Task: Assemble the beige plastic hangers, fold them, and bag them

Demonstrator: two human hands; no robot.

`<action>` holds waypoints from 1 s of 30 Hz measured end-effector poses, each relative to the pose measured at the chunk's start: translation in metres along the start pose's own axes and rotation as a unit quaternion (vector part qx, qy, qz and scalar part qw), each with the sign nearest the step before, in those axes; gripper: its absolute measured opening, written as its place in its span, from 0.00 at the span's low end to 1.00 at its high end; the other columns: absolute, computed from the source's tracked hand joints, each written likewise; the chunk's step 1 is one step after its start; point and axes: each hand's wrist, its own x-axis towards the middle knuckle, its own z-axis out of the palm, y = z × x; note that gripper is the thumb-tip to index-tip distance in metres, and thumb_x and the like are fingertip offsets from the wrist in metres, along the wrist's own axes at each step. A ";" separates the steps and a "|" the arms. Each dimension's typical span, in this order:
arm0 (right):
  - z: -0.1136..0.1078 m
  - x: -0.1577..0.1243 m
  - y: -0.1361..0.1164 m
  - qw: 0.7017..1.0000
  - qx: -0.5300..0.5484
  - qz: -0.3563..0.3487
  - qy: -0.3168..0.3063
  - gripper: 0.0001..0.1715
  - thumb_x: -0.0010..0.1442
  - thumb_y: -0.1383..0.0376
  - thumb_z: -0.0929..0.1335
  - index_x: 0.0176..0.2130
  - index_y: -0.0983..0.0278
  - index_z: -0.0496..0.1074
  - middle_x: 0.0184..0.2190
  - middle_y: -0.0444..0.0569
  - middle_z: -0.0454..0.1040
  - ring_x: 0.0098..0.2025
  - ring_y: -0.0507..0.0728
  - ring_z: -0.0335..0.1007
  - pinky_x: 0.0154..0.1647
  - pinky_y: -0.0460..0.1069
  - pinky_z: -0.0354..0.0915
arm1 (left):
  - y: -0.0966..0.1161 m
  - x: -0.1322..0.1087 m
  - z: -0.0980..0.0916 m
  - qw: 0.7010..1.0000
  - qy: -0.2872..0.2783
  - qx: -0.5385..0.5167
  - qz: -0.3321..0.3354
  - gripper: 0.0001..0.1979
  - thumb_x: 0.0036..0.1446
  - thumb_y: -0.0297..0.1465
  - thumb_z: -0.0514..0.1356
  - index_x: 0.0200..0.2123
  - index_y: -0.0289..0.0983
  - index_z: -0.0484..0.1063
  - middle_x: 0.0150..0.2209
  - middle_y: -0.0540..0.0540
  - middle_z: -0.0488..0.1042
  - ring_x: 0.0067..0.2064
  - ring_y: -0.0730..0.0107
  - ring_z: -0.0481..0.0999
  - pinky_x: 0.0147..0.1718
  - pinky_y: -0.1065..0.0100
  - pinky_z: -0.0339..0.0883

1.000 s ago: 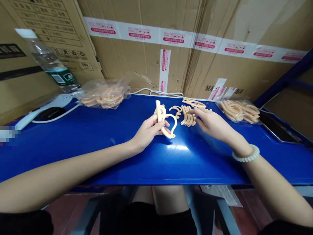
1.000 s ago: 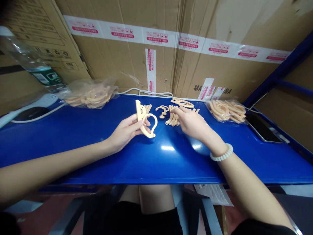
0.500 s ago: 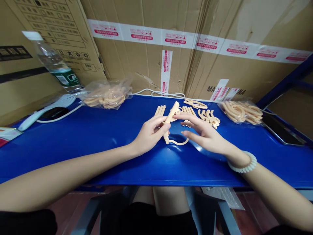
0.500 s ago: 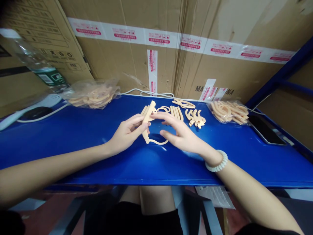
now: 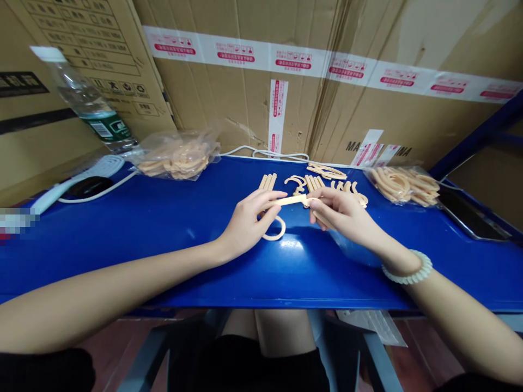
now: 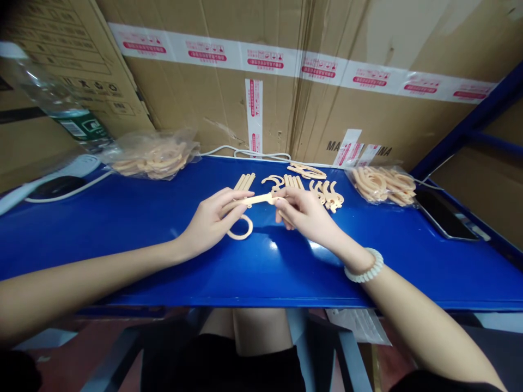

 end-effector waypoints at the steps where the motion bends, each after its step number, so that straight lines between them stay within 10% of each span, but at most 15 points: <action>1: 0.001 0.000 0.000 1.000 -0.004 0.015 -0.016 0.19 0.68 0.51 0.67 0.40 0.64 0.69 0.24 0.45 0.75 0.19 0.50 0.64 0.18 0.44 0.59 | 0.001 0.000 -0.001 1.000 -0.010 0.015 0.016 0.14 0.65 0.29 0.58 0.50 0.40 0.79 0.46 0.43 0.78 0.42 0.64 0.77 0.43 0.67 0.68; 9: 0.011 -0.002 -0.002 0.992 0.044 0.070 -0.091 0.21 0.65 0.48 0.68 0.34 0.64 0.70 0.22 0.45 0.76 0.16 0.49 0.64 0.17 0.44 0.60 | 0.002 -0.002 -0.002 0.998 -0.053 0.033 -0.009 0.09 0.58 0.33 0.65 0.42 0.41 0.80 0.39 0.43 0.80 0.39 0.60 0.77 0.38 0.69 0.64; 16: 0.022 -0.002 0.003 0.979 0.121 0.116 -0.116 0.22 0.66 0.49 0.67 0.37 0.66 0.73 0.17 0.42 0.74 0.11 0.49 0.63 0.11 0.43 0.55 | 0.003 0.004 -0.003 0.988 -0.072 0.128 0.036 0.07 0.58 0.31 0.63 0.27 0.39 0.74 0.21 0.49 0.63 0.21 0.72 0.52 0.26 0.70 0.48; 30: 0.029 -0.012 -0.006 0.977 -0.178 -0.119 0.004 0.24 0.70 0.57 0.65 0.23 0.62 0.65 0.16 0.42 0.68 0.16 0.48 0.61 0.21 0.45 0.58 | 0.008 0.002 -0.002 0.986 -0.087 0.135 0.035 0.11 0.64 0.35 0.57 0.29 0.39 0.71 0.19 0.51 0.62 0.20 0.71 0.59 0.27 0.68 0.50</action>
